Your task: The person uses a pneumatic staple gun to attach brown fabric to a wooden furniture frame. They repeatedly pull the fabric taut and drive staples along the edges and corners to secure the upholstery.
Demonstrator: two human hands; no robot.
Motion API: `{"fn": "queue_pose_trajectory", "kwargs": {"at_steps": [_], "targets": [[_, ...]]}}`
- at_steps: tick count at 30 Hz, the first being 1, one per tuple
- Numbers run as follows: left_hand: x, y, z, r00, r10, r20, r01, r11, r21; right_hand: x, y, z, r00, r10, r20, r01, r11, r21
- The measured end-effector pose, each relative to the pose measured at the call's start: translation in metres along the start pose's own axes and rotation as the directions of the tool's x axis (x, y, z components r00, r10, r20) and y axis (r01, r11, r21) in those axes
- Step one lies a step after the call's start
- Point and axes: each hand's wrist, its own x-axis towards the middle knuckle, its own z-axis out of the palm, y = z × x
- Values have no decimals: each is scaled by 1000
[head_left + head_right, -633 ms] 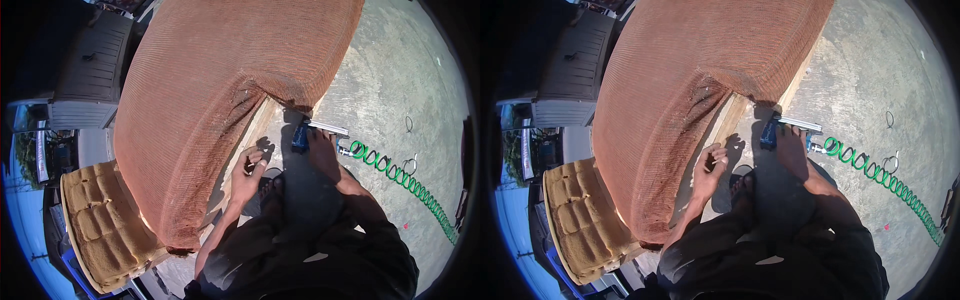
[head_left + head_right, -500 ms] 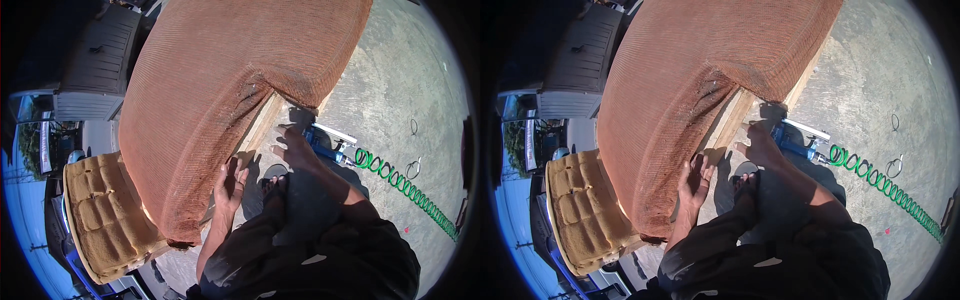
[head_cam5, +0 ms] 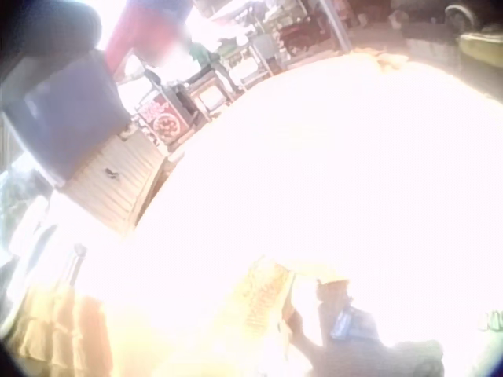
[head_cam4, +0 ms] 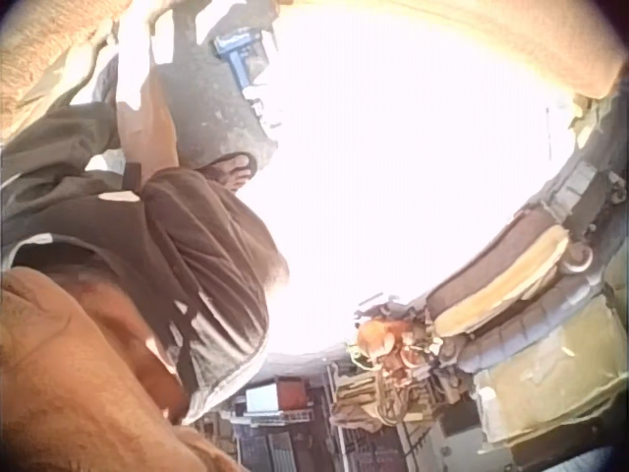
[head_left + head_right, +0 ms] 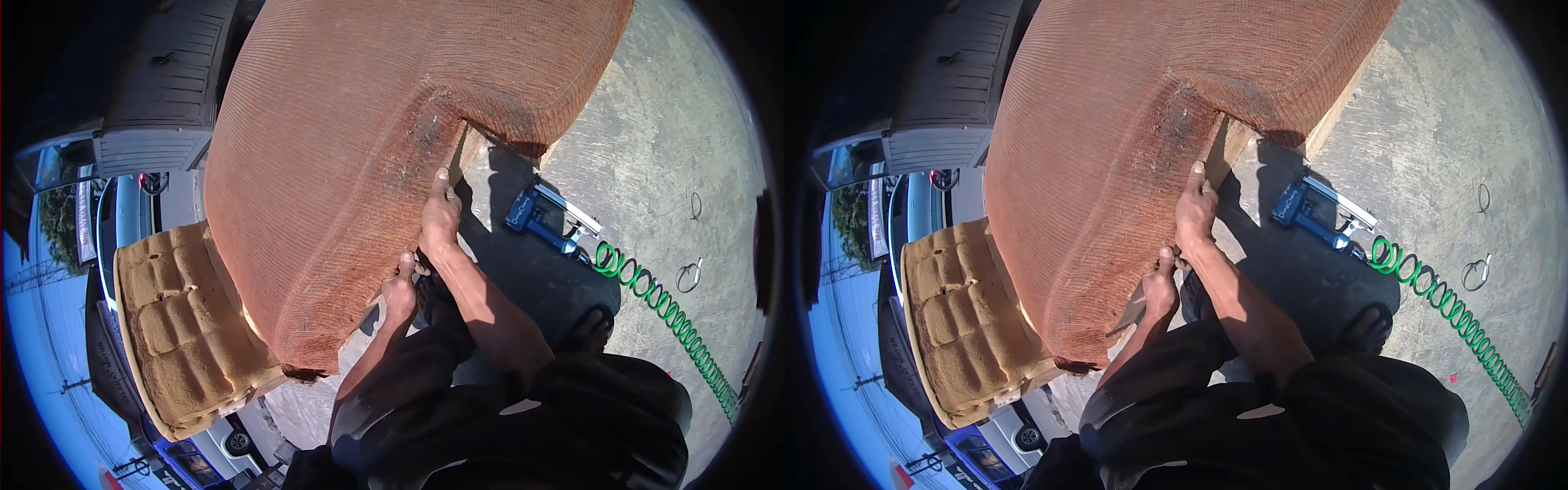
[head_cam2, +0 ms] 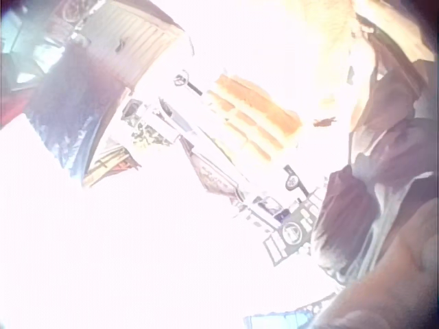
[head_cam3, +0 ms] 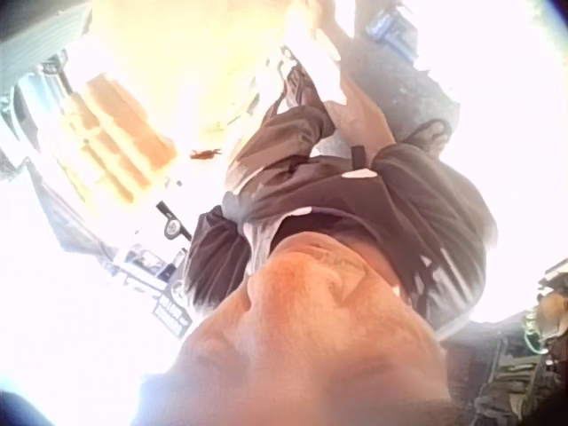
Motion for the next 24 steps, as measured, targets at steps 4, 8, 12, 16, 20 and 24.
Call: {"fn": "queue_pose_trajectory", "kwargs": {"at_steps": [4,8,12,16,20,24], "targets": [[19,-23,-14,994,-83,-68,80,996,-50,3,6,14,977,-201,-76,167,932,-321],[17,3,-8,979,-202,14,201,955,-221,13,17,15,972,-213,-98,167,921,-351],[12,143,-27,915,-34,403,-203,823,530,17,11,11,951,-291,-107,227,889,-399],[85,232,-31,524,739,423,-689,76,721,10,5,15,962,-255,-98,201,903,-379],[127,183,-15,645,578,500,-544,-112,831,16,8,8,996,-82,-30,81,995,-54],[120,178,-20,649,574,500,-550,-100,829,-4,-16,-11,882,88,463,-341,798,497]]}}
